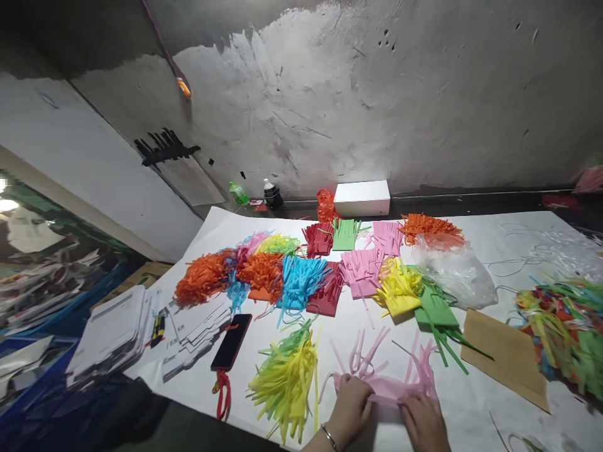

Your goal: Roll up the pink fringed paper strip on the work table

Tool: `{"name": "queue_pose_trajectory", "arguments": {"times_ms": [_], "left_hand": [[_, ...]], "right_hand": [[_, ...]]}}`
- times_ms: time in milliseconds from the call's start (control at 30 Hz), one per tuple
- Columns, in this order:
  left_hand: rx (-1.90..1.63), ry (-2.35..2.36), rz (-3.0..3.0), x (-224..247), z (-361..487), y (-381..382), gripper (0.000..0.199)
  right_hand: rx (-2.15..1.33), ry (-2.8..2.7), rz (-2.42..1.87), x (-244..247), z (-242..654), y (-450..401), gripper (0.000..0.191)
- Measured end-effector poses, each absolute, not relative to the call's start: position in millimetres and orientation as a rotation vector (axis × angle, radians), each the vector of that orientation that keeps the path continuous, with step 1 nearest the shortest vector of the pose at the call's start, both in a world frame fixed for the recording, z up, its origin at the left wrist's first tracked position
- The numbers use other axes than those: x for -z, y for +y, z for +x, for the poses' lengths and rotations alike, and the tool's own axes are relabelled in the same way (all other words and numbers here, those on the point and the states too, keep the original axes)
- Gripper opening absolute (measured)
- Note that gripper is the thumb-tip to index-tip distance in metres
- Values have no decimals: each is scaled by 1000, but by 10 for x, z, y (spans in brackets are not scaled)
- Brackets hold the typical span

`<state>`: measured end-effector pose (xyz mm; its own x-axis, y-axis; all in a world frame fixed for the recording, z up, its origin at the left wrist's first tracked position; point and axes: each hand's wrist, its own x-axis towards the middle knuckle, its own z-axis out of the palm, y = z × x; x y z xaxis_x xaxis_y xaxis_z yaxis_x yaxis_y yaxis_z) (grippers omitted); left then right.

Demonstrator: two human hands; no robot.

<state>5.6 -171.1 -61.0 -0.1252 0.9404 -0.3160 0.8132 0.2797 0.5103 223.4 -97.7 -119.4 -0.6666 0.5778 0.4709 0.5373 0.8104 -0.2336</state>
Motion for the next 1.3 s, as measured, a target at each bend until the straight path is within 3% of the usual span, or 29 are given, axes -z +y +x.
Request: {"name": "queue_pose_trajectory", "arguments": {"times_ms": [333, 467, 867, 1300], "left_hand": [[-94, 2294, 1277, 508, 100, -1424, 28], [-77, 2269, 1296, 459, 74, -1373, 29], [-170, 2302, 1365, 461, 101, -1601, 24], [-99, 2324, 1408, 537, 76, -1484, 28]], "right_hand": [[-234, -2398, -1259, 1210, 1927, -827, 18], [-277, -2389, -1237, 1219, 1949, -819, 15], [-315, -2414, -1120, 1237, 2026, -903, 33], [-126, -2414, -1124, 1192, 1983, -873, 19]]}}
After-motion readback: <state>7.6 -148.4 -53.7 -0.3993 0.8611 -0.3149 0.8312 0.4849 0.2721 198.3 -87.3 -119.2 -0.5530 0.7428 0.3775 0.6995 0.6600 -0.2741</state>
